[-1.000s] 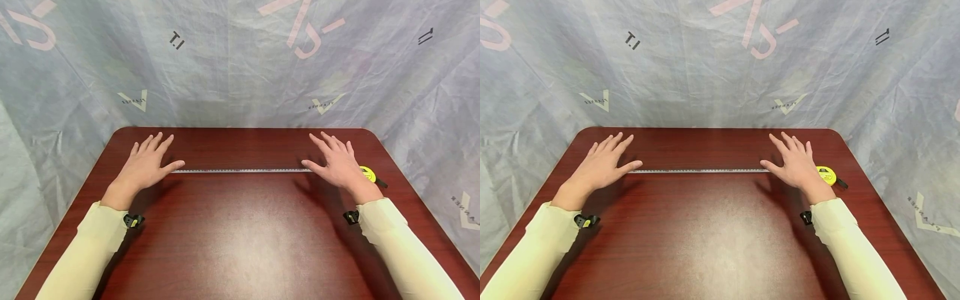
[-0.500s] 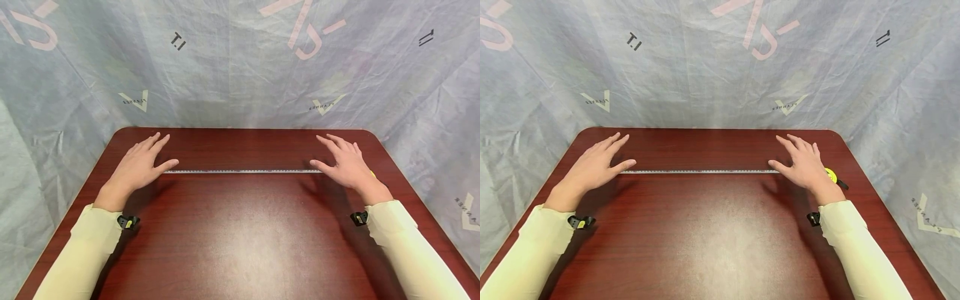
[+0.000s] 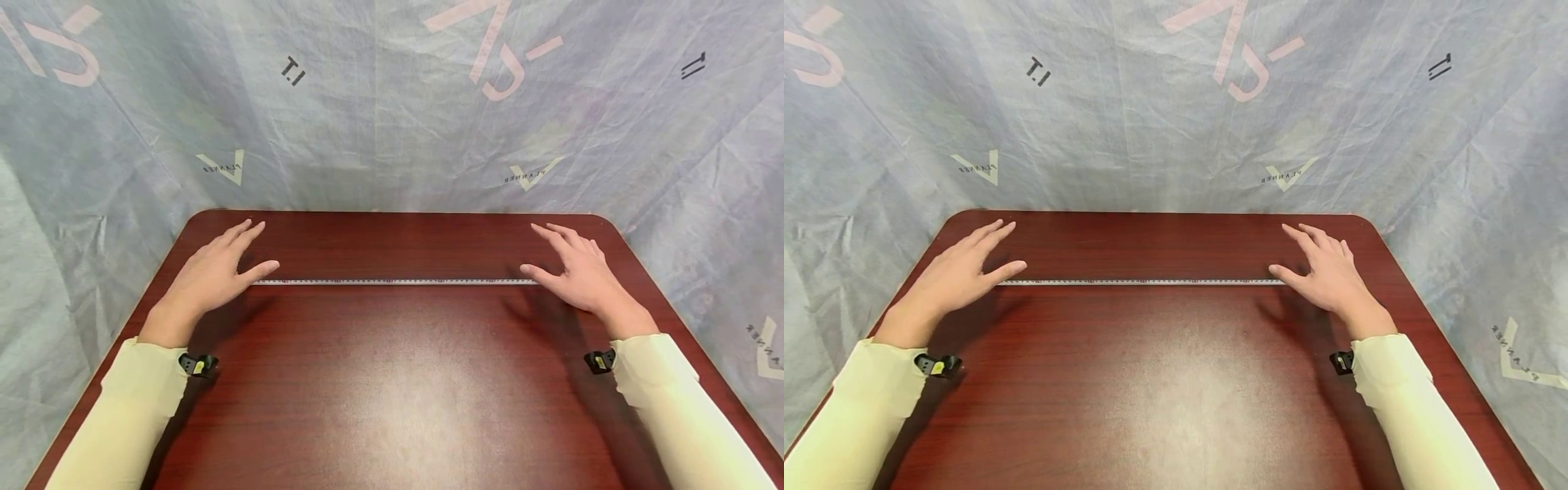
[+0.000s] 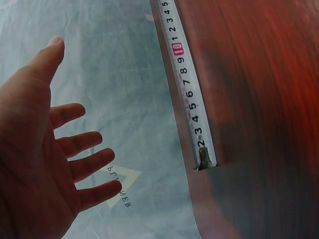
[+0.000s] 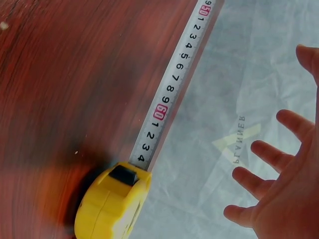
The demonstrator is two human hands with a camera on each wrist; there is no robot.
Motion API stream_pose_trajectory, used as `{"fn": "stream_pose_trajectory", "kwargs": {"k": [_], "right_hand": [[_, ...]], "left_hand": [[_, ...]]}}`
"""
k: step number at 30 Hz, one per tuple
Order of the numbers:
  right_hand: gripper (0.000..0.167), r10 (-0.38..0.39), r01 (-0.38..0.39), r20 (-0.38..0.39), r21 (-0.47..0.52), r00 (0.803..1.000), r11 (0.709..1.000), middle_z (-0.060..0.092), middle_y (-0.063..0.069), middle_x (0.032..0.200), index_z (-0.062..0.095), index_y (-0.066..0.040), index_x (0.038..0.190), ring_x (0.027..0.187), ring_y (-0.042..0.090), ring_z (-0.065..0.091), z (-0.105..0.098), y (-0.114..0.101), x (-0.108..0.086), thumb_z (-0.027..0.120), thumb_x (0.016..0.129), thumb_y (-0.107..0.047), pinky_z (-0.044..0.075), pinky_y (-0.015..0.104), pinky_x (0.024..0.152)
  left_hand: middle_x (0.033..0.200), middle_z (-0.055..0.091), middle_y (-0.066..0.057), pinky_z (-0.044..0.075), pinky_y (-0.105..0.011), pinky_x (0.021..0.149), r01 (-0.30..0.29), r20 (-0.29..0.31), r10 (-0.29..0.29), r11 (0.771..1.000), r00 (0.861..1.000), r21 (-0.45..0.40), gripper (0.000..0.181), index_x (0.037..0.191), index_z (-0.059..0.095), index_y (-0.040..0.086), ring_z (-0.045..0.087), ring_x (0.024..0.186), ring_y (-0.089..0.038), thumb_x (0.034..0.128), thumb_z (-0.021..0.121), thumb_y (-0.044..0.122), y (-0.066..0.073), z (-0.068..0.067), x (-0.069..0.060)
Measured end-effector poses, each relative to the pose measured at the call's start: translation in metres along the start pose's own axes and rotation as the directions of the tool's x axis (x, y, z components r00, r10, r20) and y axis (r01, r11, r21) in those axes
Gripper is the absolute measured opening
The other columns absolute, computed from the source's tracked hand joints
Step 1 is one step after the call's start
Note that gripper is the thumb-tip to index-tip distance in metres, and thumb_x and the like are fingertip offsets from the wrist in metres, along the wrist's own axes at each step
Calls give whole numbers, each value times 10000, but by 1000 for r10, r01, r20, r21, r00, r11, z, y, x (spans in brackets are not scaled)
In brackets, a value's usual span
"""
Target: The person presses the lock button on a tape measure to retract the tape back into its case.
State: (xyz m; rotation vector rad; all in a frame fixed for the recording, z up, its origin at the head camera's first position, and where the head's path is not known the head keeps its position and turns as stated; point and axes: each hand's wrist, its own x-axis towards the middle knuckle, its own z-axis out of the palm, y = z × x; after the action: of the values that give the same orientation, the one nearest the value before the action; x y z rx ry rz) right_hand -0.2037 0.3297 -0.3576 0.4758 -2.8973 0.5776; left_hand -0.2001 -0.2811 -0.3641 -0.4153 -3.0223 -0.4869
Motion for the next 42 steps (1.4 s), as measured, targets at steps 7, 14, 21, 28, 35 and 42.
{"fn": "stream_pose_trajectory", "kwargs": {"k": [7,14,21,28,35,42], "right_hand": [[840,1,-1,-6,1,1000,1000,332,245,1591,332,-203,1627,1432,525,297,-4,8,-5,731,940,-473,115,754,1113],[842,26,-26,4,12,1000,1000,319,244,1596,310,-222,1636,1417,543,294,-8,16,-12,726,947,-472,168,767,1050],[856,59,-59,29,17,998,998,307,245,1597,294,-229,1640,1385,594,282,-11,25,-17,731,944,-466,169,793,1015],[869,89,-91,61,27,994,995,278,256,1606,276,-210,1645,1376,604,276,-14,36,-23,725,947,-467,153,807,1012],[870,112,-116,82,37,990,993,267,253,1617,261,-220,1650,1390,597,262,-13,47,-28,721,953,-466,137,820,1016],[882,134,-140,99,54,986,989,253,256,1619,238,-234,1656,1396,587,250,-12,57,-32,722,954,-458,168,812,1002]], "left_hand": [[1675,246,-156,265,-715,1083,5,-13,-6,1000,1000,-19,911,1655,247,197,284,1481,-470,960,563,693,-8,-1,-4],[1658,280,-160,278,-704,1076,24,-30,-25,999,999,-39,906,1644,283,180,300,1473,-455,953,590,680,-18,-1,-10],[1626,330,-187,299,-686,1072,18,-49,-20,999,999,-46,881,1616,342,124,327,1455,-455,958,625,636,-26,-1,-11],[1600,353,-217,302,-679,1076,29,-35,-30,999,999,-46,858,1591,369,77,334,1445,-455,965,649,592,-31,-1,-13],[1589,354,-227,316,-680,1060,63,-12,-64,996,998,-67,868,1581,384,80,366,1415,-455,954,641,624,-37,2,-15],[1579,373,-230,315,-662,1069,74,-7,-75,993,997,-87,891,1574,396,71,382,1407,-447,937,652,639,-43,4,-16]]}}
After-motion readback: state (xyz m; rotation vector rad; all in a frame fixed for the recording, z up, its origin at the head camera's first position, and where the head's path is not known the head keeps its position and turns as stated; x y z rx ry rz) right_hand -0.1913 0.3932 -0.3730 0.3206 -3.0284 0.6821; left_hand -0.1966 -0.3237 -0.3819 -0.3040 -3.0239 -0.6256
